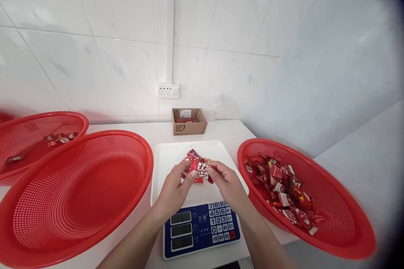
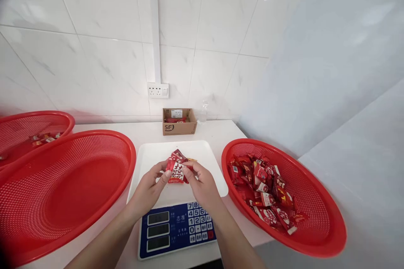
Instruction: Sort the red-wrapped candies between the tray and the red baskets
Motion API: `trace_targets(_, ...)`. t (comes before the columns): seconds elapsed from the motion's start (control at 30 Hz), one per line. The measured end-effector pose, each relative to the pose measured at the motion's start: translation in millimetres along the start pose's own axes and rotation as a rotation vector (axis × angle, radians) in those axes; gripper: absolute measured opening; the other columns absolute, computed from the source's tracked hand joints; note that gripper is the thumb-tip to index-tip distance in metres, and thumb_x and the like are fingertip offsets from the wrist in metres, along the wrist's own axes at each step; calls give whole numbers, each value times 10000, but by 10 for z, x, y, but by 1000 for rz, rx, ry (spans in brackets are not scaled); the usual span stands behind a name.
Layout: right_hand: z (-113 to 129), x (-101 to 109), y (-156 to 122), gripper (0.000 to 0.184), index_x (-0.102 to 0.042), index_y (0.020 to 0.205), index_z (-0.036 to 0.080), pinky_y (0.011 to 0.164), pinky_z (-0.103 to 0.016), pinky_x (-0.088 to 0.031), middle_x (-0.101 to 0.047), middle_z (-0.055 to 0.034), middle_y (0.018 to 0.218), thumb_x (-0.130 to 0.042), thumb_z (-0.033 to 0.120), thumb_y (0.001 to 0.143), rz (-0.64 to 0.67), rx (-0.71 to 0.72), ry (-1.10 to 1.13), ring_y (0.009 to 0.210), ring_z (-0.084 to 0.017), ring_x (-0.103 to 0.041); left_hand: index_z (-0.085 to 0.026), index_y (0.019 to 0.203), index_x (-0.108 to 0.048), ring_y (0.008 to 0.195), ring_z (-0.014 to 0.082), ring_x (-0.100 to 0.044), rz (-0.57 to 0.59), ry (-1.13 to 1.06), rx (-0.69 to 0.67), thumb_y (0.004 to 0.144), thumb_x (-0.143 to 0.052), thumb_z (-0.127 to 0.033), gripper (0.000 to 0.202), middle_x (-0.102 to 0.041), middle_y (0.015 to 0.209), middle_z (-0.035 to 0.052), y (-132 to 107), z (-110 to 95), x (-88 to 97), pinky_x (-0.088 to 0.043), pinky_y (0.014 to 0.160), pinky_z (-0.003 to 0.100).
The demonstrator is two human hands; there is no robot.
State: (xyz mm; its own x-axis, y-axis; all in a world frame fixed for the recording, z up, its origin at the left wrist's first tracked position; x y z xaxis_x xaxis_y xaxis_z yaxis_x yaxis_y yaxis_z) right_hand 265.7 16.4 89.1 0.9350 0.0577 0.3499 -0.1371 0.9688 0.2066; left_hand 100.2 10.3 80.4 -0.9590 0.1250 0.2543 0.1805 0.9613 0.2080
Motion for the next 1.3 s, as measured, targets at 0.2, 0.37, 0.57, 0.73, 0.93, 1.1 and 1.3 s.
trace_targets(0.2,111,-121,-63,378,-584,839,189,548,-256,-432,-584,-11,683,-510,560,823,35,-84,241,612,-143,-532,-185,768,-505,583,107,-438,-3,-288,64,879,-454,-475,315,-469,627,-40,-33,-91,-58,-381,554,225)
trace_targets(0.37,154,-230,-142,483,-535,648,184,523,-250,-388,-528,-10,591,-398,593,865,182,-56,212,550,-126,-477,-180,748,-478,562,90,-436,36,-415,74,883,-464,-462,313,-484,614,-43,-95,-113,-71,-364,548,216)
trace_targets(0.57,203,-253,-166,544,-460,547,191,510,-244,-367,-451,15,510,-400,650,832,156,-30,222,499,-110,-424,-172,731,-482,521,91,-387,165,-495,143,901,-411,-480,359,-472,578,-33,-122,-101,-91,-320,496,220)
trace_targets(0.73,138,-237,-176,534,-498,611,182,506,-240,-378,-495,-3,560,-382,649,843,144,-61,283,522,-115,-452,-175,702,-484,528,92,-357,87,-370,106,880,-458,-476,351,-415,557,-52,-113,-87,-56,-314,519,220)
trace_targets(0.93,21,-189,-199,540,-502,632,180,492,-240,-370,-535,-22,591,-362,654,849,38,-131,304,554,-129,-491,-178,658,-492,531,94,-305,29,-244,99,847,-507,-480,356,-376,553,-60,-95,-106,-33,-273,499,213)
trace_targets(1.1,3,-192,-188,550,-515,633,176,503,-242,-369,-538,-16,580,-354,654,852,36,-127,299,544,-124,-489,-189,615,-461,508,98,-252,67,-287,90,861,-495,-462,369,-327,513,-66,-71,-140,-45,-234,488,222)
trace_targets(1.3,14,-183,-166,550,-504,616,182,502,-245,-373,-533,-8,544,-367,666,838,25,-158,280,516,-122,-484,-194,595,-436,484,97,-201,104,-290,105,862,-488,-472,389,-294,490,-72,-57,-163,-53,-186,471,233)
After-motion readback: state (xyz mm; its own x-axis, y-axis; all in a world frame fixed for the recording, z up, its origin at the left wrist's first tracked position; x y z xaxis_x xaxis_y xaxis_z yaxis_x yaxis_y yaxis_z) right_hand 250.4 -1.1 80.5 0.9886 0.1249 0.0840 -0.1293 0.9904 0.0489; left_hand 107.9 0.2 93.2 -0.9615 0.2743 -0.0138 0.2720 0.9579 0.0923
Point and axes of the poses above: each hand's wrist, its own y-axis towards the middle knuckle, its own x-axis out of the back of the hand, z = x × y, the point moved 1 cm from there along y, towards the middle knuckle
